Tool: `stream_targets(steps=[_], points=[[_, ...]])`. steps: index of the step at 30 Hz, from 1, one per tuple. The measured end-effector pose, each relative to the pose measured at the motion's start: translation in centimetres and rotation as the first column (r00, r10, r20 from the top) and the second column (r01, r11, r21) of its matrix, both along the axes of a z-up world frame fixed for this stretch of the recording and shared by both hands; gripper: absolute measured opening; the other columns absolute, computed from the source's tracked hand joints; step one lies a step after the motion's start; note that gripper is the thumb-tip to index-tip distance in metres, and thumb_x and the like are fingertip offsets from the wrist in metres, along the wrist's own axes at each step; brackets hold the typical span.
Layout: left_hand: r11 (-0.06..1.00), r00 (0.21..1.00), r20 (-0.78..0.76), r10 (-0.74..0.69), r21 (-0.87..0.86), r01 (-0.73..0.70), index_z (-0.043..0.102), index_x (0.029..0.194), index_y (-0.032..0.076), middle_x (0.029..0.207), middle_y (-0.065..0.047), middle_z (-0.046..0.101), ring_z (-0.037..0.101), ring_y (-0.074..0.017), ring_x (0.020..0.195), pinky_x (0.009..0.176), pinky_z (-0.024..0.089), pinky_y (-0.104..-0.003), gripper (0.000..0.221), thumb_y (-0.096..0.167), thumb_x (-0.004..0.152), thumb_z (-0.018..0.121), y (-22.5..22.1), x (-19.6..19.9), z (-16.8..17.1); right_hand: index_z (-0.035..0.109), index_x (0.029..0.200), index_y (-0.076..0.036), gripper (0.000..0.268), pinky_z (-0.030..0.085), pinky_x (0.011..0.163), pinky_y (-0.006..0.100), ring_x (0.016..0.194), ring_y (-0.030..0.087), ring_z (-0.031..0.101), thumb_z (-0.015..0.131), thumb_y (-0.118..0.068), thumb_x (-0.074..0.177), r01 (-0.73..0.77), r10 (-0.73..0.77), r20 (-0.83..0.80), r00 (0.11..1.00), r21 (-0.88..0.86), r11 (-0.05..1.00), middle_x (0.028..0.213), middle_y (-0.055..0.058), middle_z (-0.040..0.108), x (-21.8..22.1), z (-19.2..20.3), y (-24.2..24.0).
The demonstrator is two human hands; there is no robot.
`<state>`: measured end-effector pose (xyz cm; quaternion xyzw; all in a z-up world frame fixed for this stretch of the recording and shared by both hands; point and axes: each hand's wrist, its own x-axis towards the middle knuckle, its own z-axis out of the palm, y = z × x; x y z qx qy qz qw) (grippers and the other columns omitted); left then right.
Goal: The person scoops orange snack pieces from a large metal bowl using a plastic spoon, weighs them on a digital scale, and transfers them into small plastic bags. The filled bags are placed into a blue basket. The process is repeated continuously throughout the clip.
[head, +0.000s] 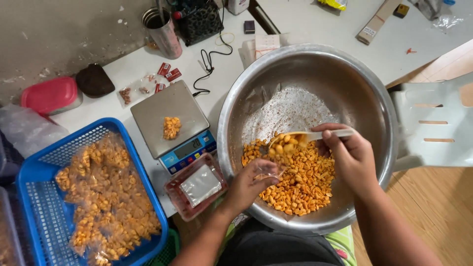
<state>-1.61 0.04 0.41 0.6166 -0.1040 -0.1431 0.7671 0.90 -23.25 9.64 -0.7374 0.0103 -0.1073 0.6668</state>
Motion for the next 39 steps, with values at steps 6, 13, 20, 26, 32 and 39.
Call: stream_targets(steps=[6,13,20,26,32,39], points=[[0.995,0.996,-0.030,-0.079,0.056,0.080,0.063,0.126,-0.001,0.115,-0.016,0.073,0.068,-0.0230,0.116,0.098,0.058,-0.039,0.047,0.009,0.085,0.084,-0.6,0.4,0.9,0.077,0.107,0.002,0.022,0.058,0.062,0.035,0.062,0.025,0.067,0.061,0.004,0.091,-0.158,0.194,0.084,0.977,-0.324,0.933,0.075,0.019,0.072,-0.2,2.1,1.0],[0.998,0.999,0.009,-0.038,0.041,0.038,0.067,0.126,0.001,0.110,-0.016,0.076,0.071,-0.0237,0.111,0.094,0.059,-0.038,0.049,0.012,0.083,0.087,-1.4,0.8,0.0,0.070,0.113,0.007,0.020,0.051,0.058,0.026,0.063,0.016,0.061,0.056,-0.003,0.104,-0.055,0.054,-0.009,0.998,-0.044,0.998,0.073,0.015,0.065,0.5,0.5,-0.4],[0.977,0.989,0.149,-0.002,-0.210,0.034,0.065,0.123,0.010,0.125,-0.013,0.070,0.069,-0.0270,0.117,0.103,0.060,-0.043,0.025,0.002,0.104,0.052,4.5,4.9,0.3,0.071,0.117,0.000,0.023,0.047,0.063,0.021,0.068,0.012,0.058,0.058,-0.016,0.107,0.167,-0.149,-0.199,0.969,0.077,0.983,0.083,0.010,0.066,0.6,-1.8,-3.3],[0.627,0.644,0.551,0.531,0.256,-0.736,0.067,0.107,0.014,0.123,-0.007,0.071,0.070,-0.0158,0.091,0.072,0.056,-0.026,0.007,0.016,0.102,0.062,18.1,14.1,-3.3,0.068,0.123,0.000,0.024,0.049,0.068,0.021,0.070,0.016,0.058,0.059,-0.017,0.110,0.247,-0.189,-0.276,0.943,0.195,0.949,0.084,0.013,0.063,-1.4,-5.6,-6.6],[0.391,0.758,0.634,0.153,0.666,-0.636,0.073,0.111,0.018,0.154,-0.014,0.049,0.023,-0.0406,0.152,0.116,0.027,-0.068,0.043,0.054,0.088,0.070,19.6,11.5,-2.4,0.068,0.124,-0.001,0.023,0.050,0.067,0.021,0.071,0.016,0.059,0.058,-0.018,0.113,0.292,-0.247,-0.283,0.927,0.127,0.948,0.084,0.012,0.062,-2.0,-6.8,-7.5],[0.567,0.531,0.597,0.602,0.148,-0.810,0.068,0.102,0.011,0.112,-0.009,0.074,0.068,-0.0254,0.113,0.102,0.055,-0.038,0.009,0.015,0.095,0.072,16.0,10.3,-2.9,0.068,0.125,0.000,0.023,0.048,0.067,0.021,0.069,0.016,0.058,0.059,-0.018,0.113,0.249,-0.198,-0.274,0.941,0.168,0.954,0.084,0.012,0.063,-1.6,-7.2,-6.8]])
